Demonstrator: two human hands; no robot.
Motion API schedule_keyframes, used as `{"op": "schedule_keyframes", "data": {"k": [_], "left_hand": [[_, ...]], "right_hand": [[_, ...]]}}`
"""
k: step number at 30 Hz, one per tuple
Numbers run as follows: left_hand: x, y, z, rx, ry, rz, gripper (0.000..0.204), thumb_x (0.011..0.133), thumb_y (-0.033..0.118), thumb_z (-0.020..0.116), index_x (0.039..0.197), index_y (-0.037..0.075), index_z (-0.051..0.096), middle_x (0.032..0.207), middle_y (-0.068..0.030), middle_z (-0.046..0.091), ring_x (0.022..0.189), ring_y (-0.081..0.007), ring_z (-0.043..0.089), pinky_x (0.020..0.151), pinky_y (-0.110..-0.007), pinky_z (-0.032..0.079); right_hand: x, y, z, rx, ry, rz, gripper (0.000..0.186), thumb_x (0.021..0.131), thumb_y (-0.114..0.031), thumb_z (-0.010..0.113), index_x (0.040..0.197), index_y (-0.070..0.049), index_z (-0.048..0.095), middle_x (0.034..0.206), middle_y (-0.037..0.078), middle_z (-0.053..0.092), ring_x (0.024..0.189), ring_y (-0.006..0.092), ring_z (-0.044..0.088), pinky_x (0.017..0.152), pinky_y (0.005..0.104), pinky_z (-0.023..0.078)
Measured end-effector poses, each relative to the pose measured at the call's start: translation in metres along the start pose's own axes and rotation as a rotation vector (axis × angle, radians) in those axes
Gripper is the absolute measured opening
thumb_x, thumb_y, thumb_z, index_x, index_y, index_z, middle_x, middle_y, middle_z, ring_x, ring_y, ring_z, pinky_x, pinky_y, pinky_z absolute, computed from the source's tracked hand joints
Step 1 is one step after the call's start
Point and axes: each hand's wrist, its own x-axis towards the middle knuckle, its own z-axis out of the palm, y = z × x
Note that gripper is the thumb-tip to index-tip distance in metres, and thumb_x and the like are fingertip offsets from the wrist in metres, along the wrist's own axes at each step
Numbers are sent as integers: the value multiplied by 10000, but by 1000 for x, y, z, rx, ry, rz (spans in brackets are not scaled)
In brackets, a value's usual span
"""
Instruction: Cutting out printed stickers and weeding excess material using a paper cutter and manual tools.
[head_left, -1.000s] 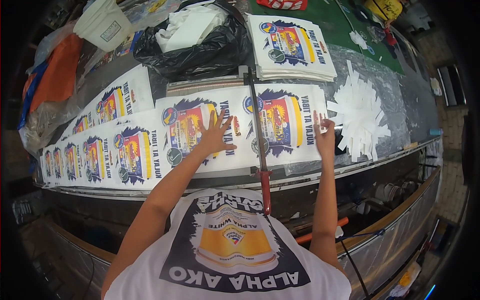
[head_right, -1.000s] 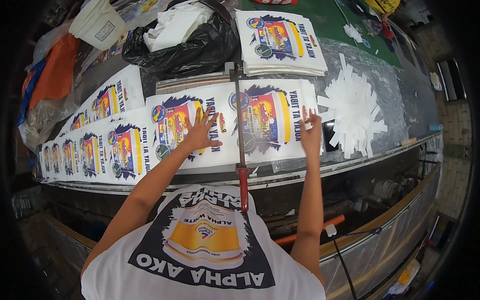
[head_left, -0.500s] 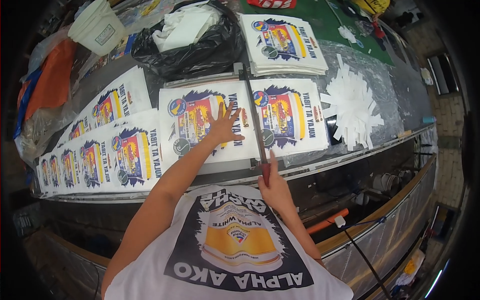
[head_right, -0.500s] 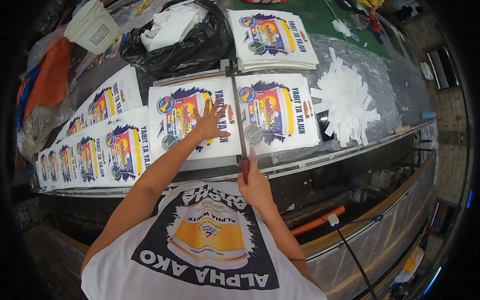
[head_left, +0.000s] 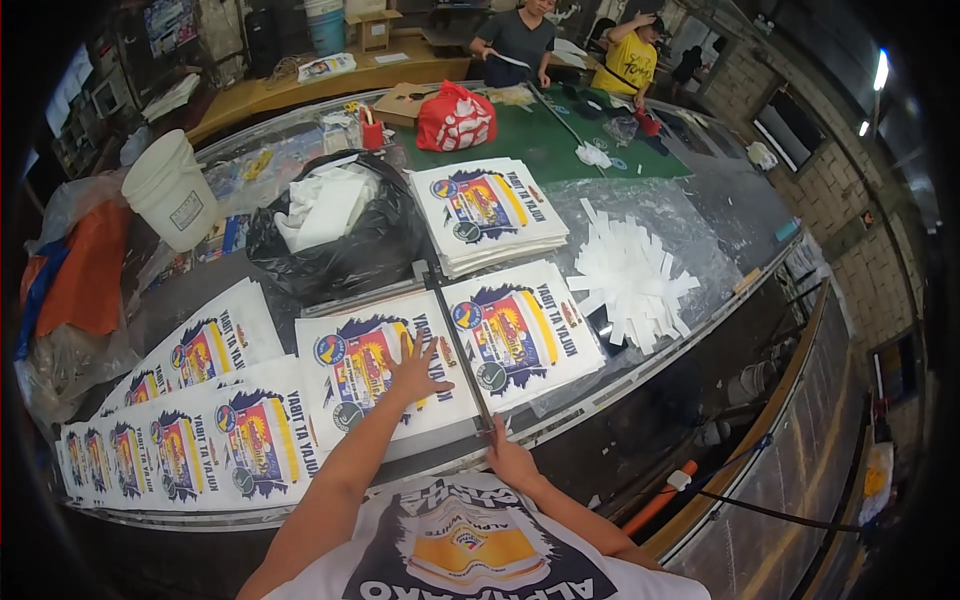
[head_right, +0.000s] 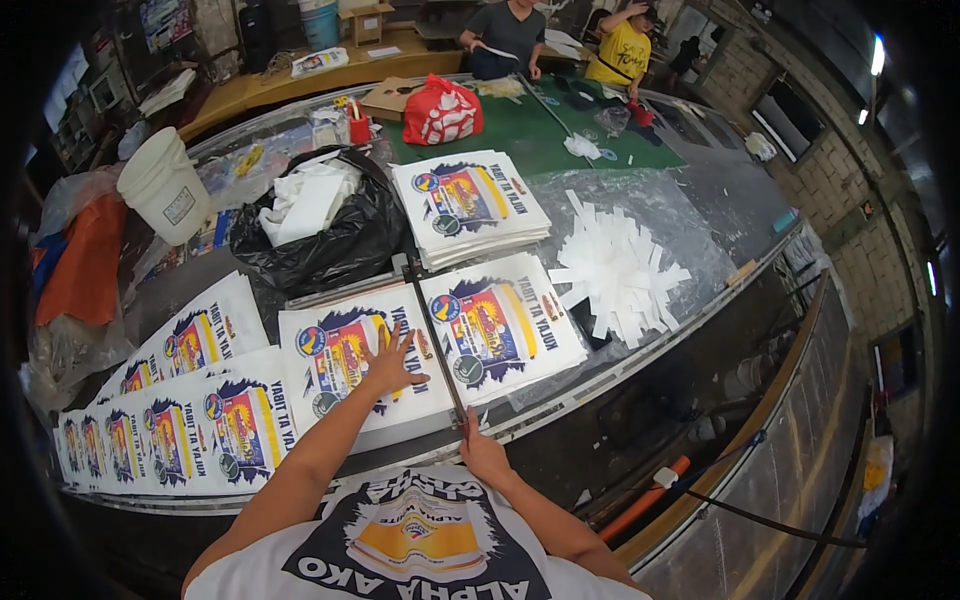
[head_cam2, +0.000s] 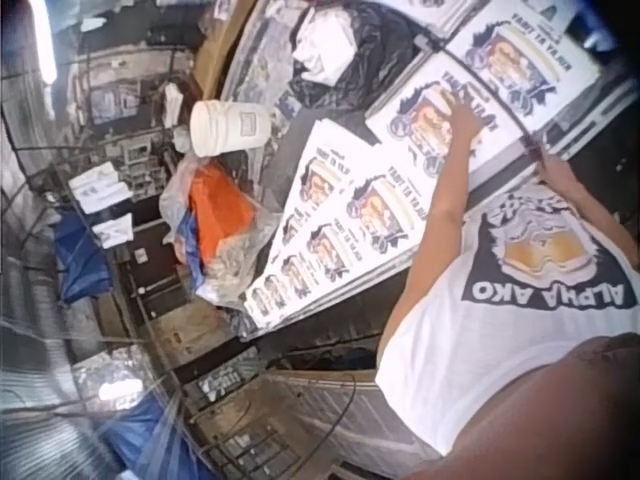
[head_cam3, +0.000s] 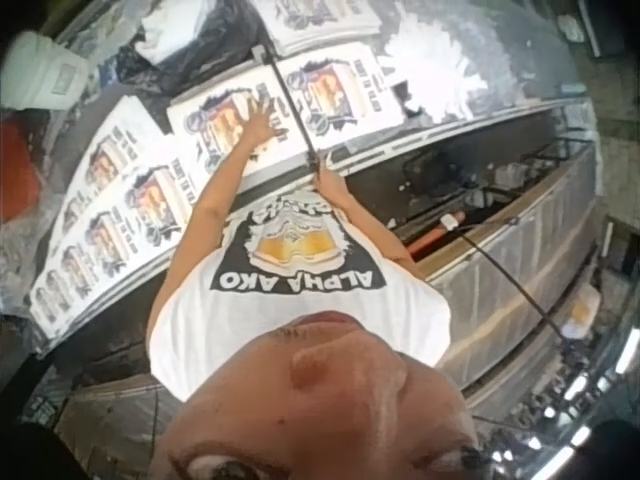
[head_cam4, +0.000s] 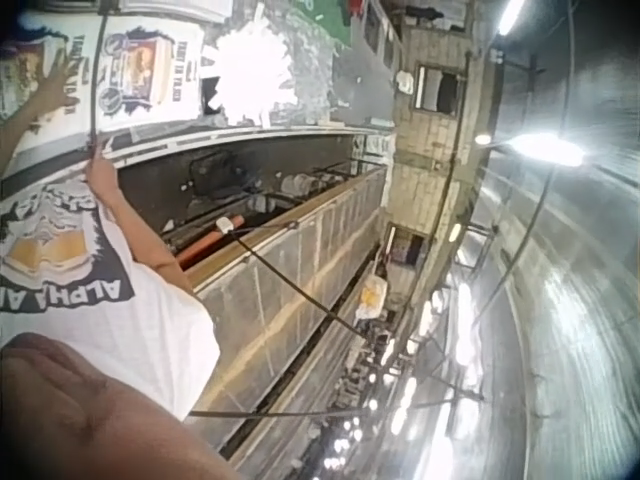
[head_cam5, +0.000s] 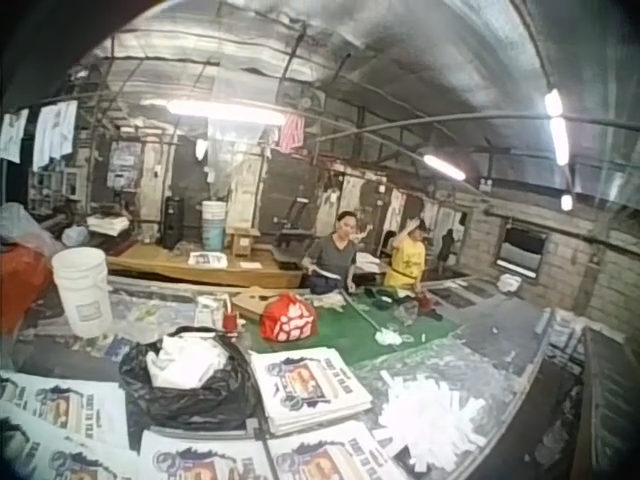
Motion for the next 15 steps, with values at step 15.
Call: {"op": "schedule_keyframes", "data": {"k": [15], "left_hand": [[-23,28,17,-1,-45,-30,1274,669,757,774,1667,250,168,1745,-127,-1,1575,-465,-71,1068,-876,76]], "right_hand": [[155,30,-11,645,227,-236,434,939,-234,674,1330,-53,624,839,152,706,642,210,663,616,338,520]]}}
